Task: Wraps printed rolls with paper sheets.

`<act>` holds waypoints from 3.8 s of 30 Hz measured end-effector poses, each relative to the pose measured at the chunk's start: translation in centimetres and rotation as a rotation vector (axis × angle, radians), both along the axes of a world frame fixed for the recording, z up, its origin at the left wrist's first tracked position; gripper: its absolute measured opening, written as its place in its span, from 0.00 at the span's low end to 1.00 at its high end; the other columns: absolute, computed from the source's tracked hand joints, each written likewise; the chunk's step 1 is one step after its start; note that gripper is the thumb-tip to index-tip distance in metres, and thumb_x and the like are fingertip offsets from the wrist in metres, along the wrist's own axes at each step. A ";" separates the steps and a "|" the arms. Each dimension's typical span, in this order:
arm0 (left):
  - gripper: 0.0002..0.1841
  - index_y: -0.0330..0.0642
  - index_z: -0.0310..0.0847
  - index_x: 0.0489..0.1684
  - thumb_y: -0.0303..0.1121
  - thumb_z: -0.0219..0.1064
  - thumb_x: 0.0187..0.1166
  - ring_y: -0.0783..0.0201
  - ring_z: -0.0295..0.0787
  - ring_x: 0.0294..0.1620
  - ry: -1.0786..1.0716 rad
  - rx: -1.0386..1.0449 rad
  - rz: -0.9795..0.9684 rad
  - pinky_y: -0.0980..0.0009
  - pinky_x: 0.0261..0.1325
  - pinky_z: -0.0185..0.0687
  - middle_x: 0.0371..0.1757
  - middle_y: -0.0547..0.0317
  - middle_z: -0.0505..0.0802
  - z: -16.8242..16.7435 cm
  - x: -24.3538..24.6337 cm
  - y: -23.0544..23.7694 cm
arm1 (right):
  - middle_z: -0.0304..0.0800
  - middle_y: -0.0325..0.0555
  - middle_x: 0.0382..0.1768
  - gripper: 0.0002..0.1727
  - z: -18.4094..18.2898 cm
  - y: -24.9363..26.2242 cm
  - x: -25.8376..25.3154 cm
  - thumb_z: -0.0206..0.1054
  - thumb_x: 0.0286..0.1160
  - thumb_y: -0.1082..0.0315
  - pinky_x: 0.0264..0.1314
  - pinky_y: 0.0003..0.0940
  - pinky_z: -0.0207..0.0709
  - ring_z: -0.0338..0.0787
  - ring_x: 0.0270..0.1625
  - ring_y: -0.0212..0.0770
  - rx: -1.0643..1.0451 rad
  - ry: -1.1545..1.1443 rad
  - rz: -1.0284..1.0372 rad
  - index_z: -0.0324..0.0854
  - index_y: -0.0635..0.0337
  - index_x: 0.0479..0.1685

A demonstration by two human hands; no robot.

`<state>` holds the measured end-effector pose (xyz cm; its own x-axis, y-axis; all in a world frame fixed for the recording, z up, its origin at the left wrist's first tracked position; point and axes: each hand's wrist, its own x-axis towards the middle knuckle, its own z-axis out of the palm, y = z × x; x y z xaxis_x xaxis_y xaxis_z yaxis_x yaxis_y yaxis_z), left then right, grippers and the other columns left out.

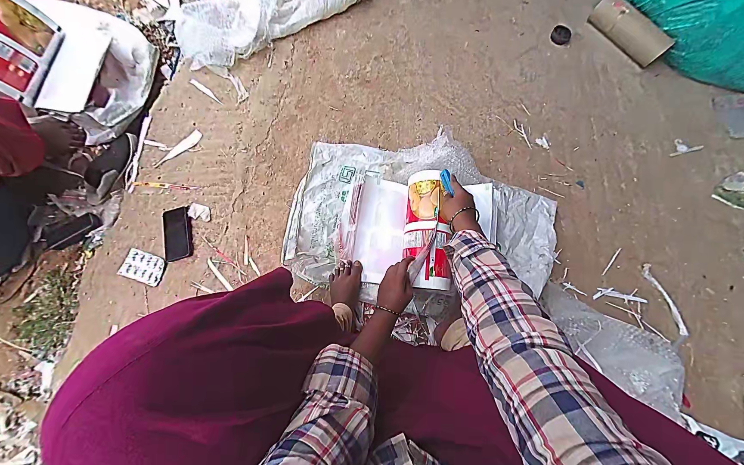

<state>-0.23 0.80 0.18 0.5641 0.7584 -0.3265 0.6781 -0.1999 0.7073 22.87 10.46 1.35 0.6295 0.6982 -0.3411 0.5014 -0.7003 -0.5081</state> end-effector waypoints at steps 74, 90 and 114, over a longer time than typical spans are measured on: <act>0.23 0.59 0.84 0.75 0.26 0.61 0.85 0.46 0.86 0.62 -0.087 -0.253 0.324 0.50 0.72 0.76 0.58 0.40 0.89 -2.2 -0.5 4.4 | 0.86 0.71 0.67 0.35 -1.6 1.5 -3.3 0.46 0.95 0.65 0.71 0.63 0.76 0.88 0.68 0.68 -0.063 -0.143 0.043 0.39 0.48 0.99; 0.20 0.48 0.91 0.66 0.21 0.64 0.79 0.47 0.86 0.50 -0.301 -0.058 0.389 0.50 0.62 0.80 0.48 0.40 0.89 -5.5 0.2 3.5 | 0.85 0.68 0.69 0.34 0.3 2.4 -2.6 0.49 0.93 0.65 0.70 0.64 0.76 0.87 0.70 0.67 -0.149 -0.121 0.023 0.47 0.48 0.98; 0.44 0.72 0.67 0.89 0.12 0.60 0.74 0.32 0.81 0.71 0.130 0.133 0.180 0.36 0.62 0.82 0.91 0.43 0.66 -6.8 -4.0 5.1 | 0.83 0.70 0.68 0.53 -1.1 -12.4 -6.7 0.66 0.81 0.66 0.57 0.66 0.79 0.87 0.59 0.67 0.139 0.094 -0.214 0.31 0.40 1.00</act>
